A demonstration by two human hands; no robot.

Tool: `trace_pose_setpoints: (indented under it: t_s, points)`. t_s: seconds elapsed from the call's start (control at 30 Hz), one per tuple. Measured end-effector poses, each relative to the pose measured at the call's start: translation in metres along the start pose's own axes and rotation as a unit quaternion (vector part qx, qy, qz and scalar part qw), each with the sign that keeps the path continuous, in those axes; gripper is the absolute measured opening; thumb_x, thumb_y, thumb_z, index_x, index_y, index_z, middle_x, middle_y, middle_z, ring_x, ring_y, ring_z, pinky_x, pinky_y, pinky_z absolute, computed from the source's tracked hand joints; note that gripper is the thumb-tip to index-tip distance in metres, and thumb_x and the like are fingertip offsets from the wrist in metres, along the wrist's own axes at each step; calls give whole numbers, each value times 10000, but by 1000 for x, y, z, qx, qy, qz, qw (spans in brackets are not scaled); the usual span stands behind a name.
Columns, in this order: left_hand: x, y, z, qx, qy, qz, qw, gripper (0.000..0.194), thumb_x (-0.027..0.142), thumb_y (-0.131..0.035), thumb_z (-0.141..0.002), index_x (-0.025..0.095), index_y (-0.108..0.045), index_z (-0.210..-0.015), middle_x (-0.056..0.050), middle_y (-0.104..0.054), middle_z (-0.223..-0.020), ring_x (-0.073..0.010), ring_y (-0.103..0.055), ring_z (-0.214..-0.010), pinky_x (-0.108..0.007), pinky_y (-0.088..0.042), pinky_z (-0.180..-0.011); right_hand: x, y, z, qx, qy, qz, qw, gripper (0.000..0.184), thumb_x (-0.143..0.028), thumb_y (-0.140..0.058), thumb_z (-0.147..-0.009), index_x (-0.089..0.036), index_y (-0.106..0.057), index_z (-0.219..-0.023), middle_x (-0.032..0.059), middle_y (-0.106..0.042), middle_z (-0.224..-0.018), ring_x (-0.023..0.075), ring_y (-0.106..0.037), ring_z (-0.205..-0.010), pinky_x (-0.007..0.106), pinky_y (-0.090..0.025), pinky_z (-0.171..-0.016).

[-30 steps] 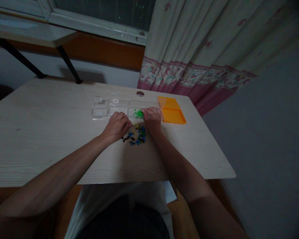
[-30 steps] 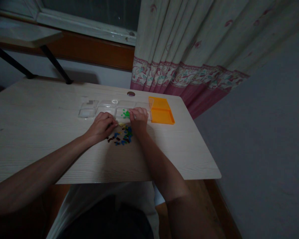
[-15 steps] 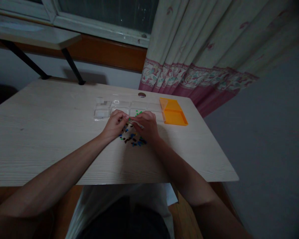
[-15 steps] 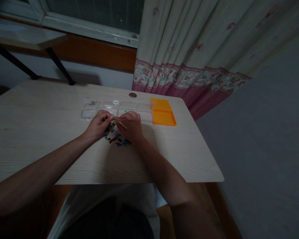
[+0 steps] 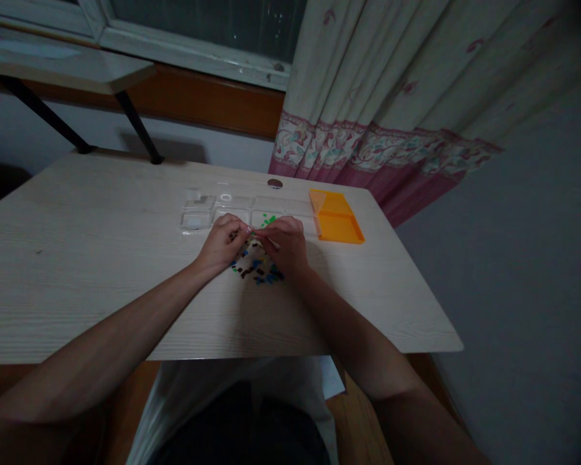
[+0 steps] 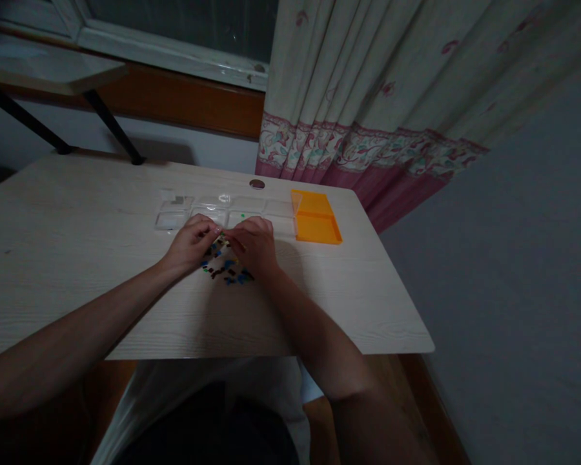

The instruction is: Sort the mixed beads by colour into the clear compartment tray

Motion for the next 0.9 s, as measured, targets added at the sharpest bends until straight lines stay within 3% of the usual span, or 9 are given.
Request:
trace_pose_setpoints:
  t_s: [0.13, 0.3, 0.4, 0.9]
  points:
    - [1, 0, 1, -1, -6, -1, 1000, 253, 361, -547, -934, 188, -702, -833, -44, -579, -859, -187, -565, -891, -333, -467, -808, 14, 5, -2, 38, -31, -16, 999, 209, -408, -608, -935, -278, -771, -919, 15, -724, -874, 192, -591, -929, 360, -408, -899]
    - [-3, 3, 1, 8, 8, -4, 1000, 281, 383, -527, -947, 198, -735, -911, -49, -576, -888, -186, -567, -893, -329, -476, -801, 61, 15, 1, 125, -122, -8, 985, 197, -349, -619, -929, -243, -767, -853, 31, -728, -859, 198, -605, -899, 361, -434, -891]
    - [-4, 4, 1, 10, 7, -11, 1000, 277, 378, -526, -947, 199, -735, -909, -49, -578, -886, -190, -569, -896, -340, -479, -820, 81, 12, 3, 136, -148, 12, 980, 157, -329, -654, -900, -233, -767, -845, 35, -722, -853, 202, -592, -902, 379, -419, -912]
    - [2, 3, 2, 1, 2, -19, 1000, 245, 355, -530, -942, 201, -716, -897, -46, -601, -878, -194, -574, -906, -339, -476, -816, 89, 4, 5, 137, -161, 15, 977, 192, -354, -625, -904, -251, -785, -927, 53, -684, -938, 218, -544, -956, 388, -415, -918]
Point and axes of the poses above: each hand's wrist, its own z-axis away from the middle knuckle, its own y-axis out of the back of the hand, x = y × z, the point moved 9 cm from there along -z, towards the middle knuckle
